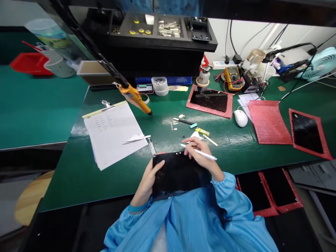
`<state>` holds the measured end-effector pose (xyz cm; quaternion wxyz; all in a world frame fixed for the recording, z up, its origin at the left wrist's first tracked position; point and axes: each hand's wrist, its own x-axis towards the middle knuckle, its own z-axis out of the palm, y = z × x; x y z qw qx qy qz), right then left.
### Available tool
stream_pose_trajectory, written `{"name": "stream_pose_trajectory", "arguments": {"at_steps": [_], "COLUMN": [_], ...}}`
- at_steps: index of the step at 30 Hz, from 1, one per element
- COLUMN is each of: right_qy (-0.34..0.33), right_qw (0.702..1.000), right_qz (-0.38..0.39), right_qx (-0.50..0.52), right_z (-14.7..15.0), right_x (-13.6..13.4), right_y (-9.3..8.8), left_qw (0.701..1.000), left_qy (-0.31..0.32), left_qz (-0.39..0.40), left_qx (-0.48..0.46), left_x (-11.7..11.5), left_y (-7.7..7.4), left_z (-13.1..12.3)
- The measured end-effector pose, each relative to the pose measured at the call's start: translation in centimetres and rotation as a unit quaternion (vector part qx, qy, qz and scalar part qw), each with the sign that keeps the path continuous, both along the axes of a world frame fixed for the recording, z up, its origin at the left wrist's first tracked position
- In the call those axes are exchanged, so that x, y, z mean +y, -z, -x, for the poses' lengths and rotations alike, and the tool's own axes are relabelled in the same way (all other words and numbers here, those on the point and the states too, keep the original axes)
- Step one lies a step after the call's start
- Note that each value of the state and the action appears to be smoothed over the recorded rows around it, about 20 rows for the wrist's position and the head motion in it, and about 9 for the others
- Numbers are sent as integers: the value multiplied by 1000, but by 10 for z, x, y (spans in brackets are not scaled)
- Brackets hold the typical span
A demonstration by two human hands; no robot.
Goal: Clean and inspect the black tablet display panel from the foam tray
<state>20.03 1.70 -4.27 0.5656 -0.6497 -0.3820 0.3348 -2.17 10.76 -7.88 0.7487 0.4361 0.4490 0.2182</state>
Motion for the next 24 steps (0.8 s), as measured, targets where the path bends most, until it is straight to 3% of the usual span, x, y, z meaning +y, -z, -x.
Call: {"name": "stream_pose_trajectory", "arguments": {"at_steps": [6, 11, 18, 24], "right_qy": [29, 80, 84, 83], "right_qw": [998, 996, 996, 996], "right_qz": [10, 3, 4, 0], "right_qx": [57, 34, -12, -36], "right_z": [25, 33, 35, 38], "right_x": [10, 8, 4, 4], "right_y": [32, 48, 53, 53], "left_qw": [1000, 999, 998, 998], "left_qy": [0, -3, 9, 25], "left_qz": [-25, -45, -49, -51], "left_qx": [9, 16, 25, 23], "left_x": [4, 3, 4, 5], "left_y": [12, 8, -1, 2], "left_z": [-1, -2, -2, 0]}}
